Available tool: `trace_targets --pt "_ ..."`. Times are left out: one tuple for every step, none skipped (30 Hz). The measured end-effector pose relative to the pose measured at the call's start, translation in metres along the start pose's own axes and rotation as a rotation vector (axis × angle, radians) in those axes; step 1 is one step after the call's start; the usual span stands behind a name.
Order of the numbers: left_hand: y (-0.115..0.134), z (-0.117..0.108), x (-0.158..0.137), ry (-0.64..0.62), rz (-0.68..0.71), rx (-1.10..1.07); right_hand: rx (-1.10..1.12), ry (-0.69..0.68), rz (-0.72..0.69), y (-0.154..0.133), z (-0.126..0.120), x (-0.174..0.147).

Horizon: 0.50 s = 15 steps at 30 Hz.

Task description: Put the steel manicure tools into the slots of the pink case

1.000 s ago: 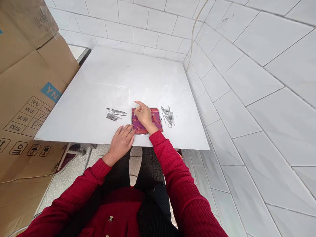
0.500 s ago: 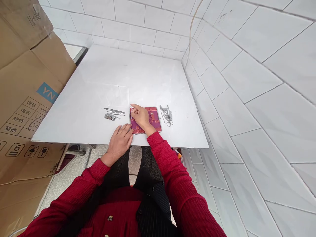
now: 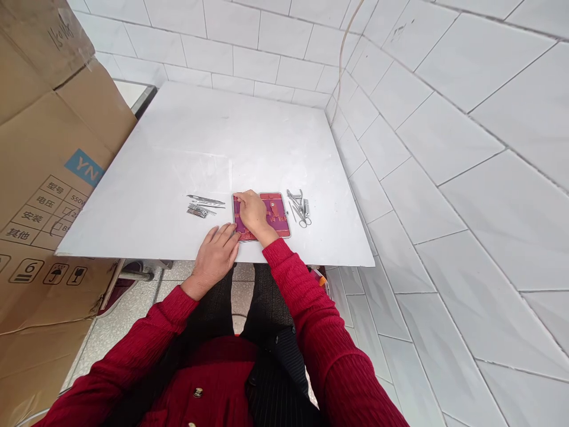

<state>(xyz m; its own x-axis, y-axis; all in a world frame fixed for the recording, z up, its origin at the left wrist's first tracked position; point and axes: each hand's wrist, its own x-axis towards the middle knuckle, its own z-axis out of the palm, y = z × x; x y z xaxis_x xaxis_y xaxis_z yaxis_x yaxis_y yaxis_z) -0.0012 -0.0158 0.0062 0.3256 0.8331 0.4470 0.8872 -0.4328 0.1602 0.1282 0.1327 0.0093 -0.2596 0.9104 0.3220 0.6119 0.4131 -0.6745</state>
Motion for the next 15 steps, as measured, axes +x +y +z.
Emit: trace_targets --pt "0.0001 -0.0002 0.0000 -0.002 0.000 0.001 0.002 0.005 -0.003 0.0003 0.0008 -0.0005" --pt "0.0001 -0.0003 0.0000 -0.004 -0.001 0.000 0.005 0.008 -0.006 0.0006 0.0014 -0.0009" --pt "0.0001 -0.0004 0.0000 -0.005 -0.002 0.000 0.008 0.010 -0.007 0.0007 0.0020 -0.0014" --pt "0.0001 -0.0004 0.0000 -0.006 -0.003 -0.001 0.010 0.010 -0.006 0.0008 0.0024 -0.0018" --pt "0.0000 -0.0004 0.0000 -0.005 -0.003 -0.002 0.011 0.009 -0.003 0.0009 0.0028 -0.0022" --pt "-0.0001 -0.0002 0.0001 -0.004 -0.003 -0.002 0.009 0.007 0.001 0.0009 0.0031 -0.0026" --pt "-0.0002 0.0000 0.0001 -0.002 -0.002 -0.002 0.007 0.005 0.005 0.0010 0.0033 -0.0029" --pt "-0.0003 0.0002 0.0001 0.001 -0.001 0.001 0.004 0.004 0.007 0.0012 0.0035 -0.0032" --pt "-0.0003 0.0004 0.0001 0.004 0.001 0.004 0.003 0.005 0.006 0.0013 0.0037 -0.0034" --pt "-0.0004 0.0007 0.0001 0.006 0.002 0.007 0.003 0.006 0.002 0.0015 0.0039 -0.0038" --pt "-0.0004 0.0009 0.0000 0.008 0.003 0.009 0.005 0.008 -0.003 0.0016 0.0040 -0.0042" --pt "-0.0004 0.0010 0.0000 0.008 0.002 0.010 0.006 0.009 -0.008 0.0016 0.0041 -0.0048" --pt "-0.0004 0.0011 -0.0001 0.007 0.002 0.011 0.007 0.011 -0.012 0.0016 0.0043 -0.0055" --pt "-0.0004 0.0011 -0.0001 0.005 0.002 0.011 0.006 0.011 -0.014 0.0014 0.0044 -0.0063" --pt "-0.0004 0.0011 -0.0001 0.004 0.002 0.012 0.002 0.010 -0.015 0.0013 0.0045 -0.0074"
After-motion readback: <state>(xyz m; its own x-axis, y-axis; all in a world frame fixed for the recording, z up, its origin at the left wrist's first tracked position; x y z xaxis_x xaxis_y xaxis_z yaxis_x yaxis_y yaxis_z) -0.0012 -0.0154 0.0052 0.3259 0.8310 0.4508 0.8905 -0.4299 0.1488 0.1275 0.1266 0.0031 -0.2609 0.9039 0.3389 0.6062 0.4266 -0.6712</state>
